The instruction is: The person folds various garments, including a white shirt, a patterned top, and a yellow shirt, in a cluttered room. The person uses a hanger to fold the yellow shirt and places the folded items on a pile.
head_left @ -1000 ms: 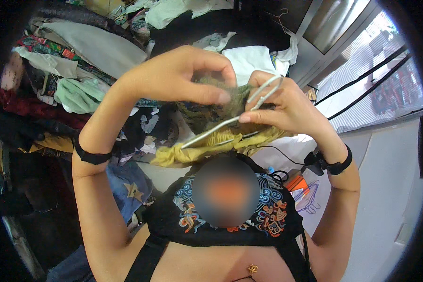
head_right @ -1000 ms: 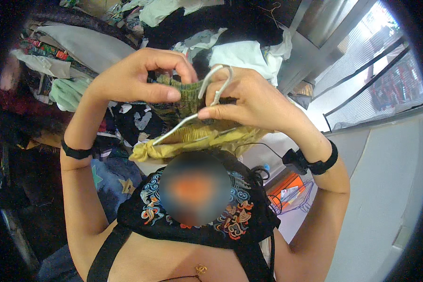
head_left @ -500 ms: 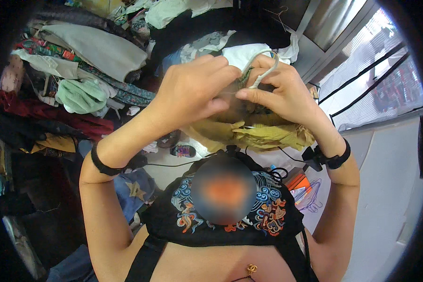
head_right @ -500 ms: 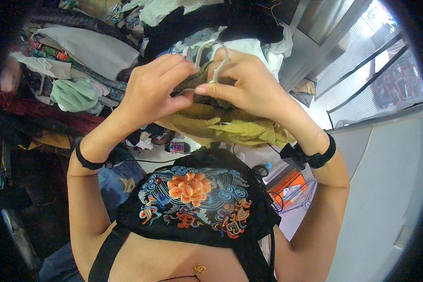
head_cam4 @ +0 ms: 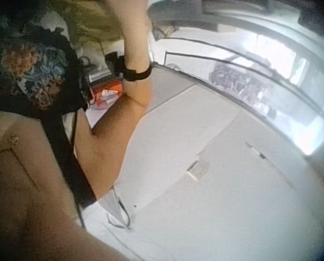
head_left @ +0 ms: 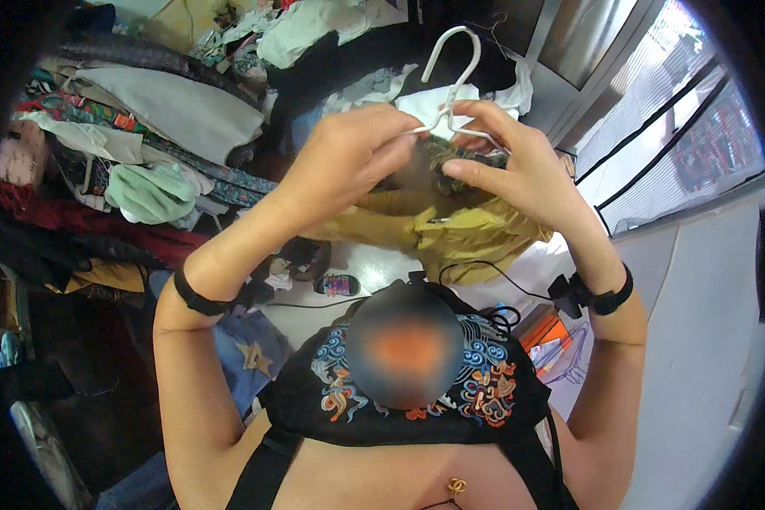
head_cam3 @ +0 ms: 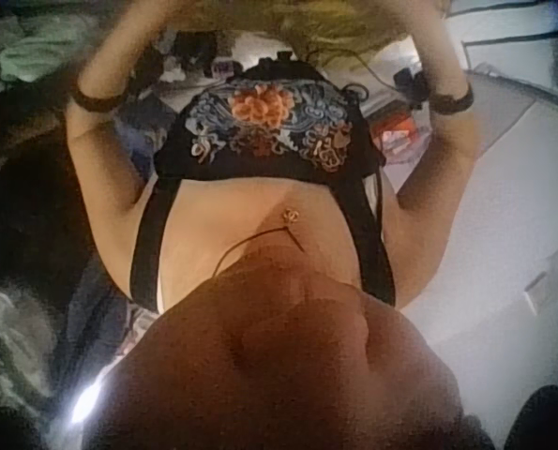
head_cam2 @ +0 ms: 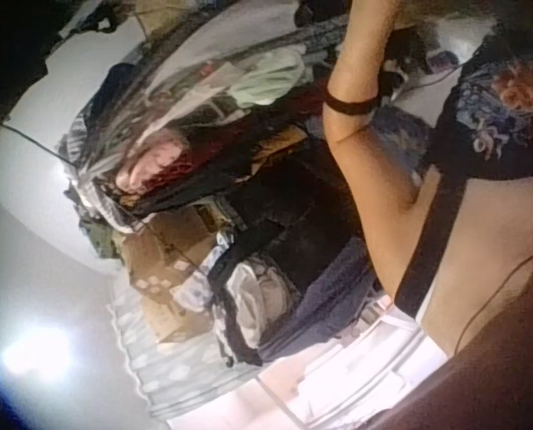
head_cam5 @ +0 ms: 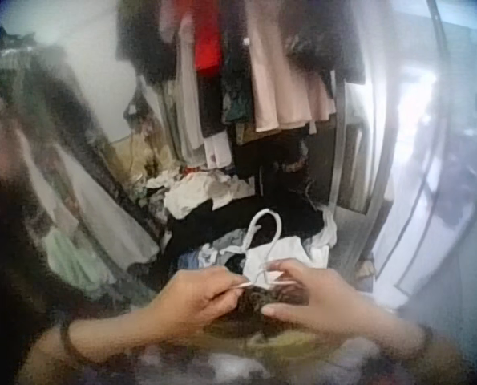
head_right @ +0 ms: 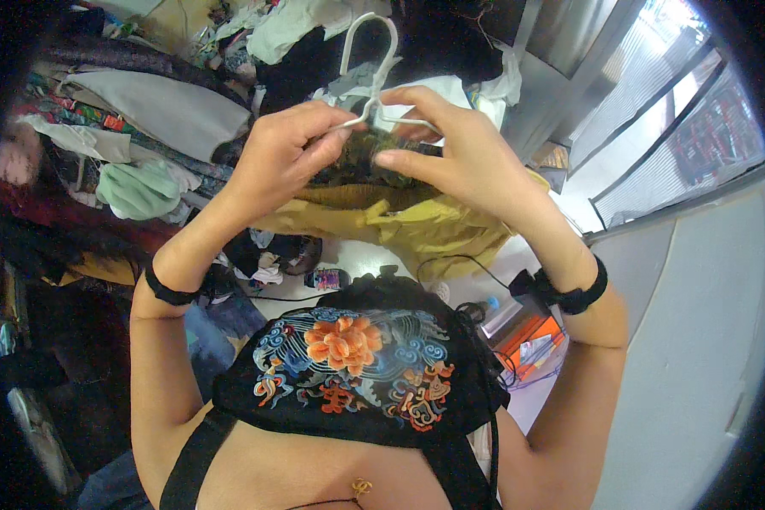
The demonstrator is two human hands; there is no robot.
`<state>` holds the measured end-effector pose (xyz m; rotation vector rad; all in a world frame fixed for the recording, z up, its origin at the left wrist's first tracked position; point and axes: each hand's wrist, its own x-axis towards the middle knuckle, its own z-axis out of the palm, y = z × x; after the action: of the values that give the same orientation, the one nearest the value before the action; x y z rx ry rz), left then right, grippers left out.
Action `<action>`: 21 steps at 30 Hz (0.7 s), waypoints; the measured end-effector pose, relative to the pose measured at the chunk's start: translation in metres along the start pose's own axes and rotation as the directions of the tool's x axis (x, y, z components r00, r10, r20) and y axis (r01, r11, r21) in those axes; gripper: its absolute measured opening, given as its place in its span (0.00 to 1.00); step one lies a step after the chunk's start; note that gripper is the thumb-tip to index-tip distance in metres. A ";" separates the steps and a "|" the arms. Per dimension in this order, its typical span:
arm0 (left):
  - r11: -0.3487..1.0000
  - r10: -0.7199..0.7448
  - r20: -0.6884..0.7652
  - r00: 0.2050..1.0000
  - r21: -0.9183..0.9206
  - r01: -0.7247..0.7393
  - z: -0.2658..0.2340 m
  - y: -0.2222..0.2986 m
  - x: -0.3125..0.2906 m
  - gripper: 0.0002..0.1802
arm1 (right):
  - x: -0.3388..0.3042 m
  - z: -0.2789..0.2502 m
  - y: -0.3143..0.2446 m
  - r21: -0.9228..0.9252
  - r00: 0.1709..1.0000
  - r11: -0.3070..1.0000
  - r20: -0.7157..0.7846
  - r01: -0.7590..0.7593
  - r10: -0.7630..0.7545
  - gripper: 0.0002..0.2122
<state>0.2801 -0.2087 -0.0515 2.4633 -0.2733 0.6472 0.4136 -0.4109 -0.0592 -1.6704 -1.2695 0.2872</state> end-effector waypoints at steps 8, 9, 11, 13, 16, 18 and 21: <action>0.833 -0.289 0.327 0.900 -0.377 0.404 0.005 -0.008 0.004 0.13 | -0.023 0.036 0.008 -0.125 0.995 0.992 -0.094 0.010 -0.022 0.11; 0.833 -0.276 0.344 0.897 -0.381 0.402 0.005 -0.007 0.005 0.14 | -0.019 0.041 0.008 -0.090 0.997 0.993 -0.036 -0.073 0.070 0.12; 0.805 -0.276 0.379 0.883 -0.410 0.428 0.006 -0.004 0.008 0.14 | -0.011 0.054 0.034 -0.152 0.992 0.986 -0.100 0.064 -0.079 0.14; 0.746 -0.316 0.410 0.856 -0.450 0.491 0.005 0.000 0.005 0.15 | -0.003 0.058 0.043 -0.113 1.000 0.993 -0.003 -0.023 0.023 0.14; 0.664 -0.401 0.393 0.827 -0.498 0.558 0.003 -0.008 0.000 0.14 | -0.004 0.063 0.037 -0.054 0.988 0.997 -0.147 -0.048 0.039 0.14; 0.530 -0.463 0.376 0.803 -0.608 0.591 0.003 -0.016 -0.007 0.13 | -0.005 0.066 0.033 -0.059 0.969 0.997 -0.238 0.055 -0.068 0.14; 0.304 -0.642 0.427 0.637 -0.621 0.723 0.007 -0.038 -0.018 0.12 | -0.004 0.064 0.023 -0.165 0.926 0.973 -0.317 0.161 -0.207 0.13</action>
<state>0.2800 -0.1805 -0.0838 1.5115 0.4316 -0.0296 0.3832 -0.3785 -0.1104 -1.6153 -1.1971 -0.1949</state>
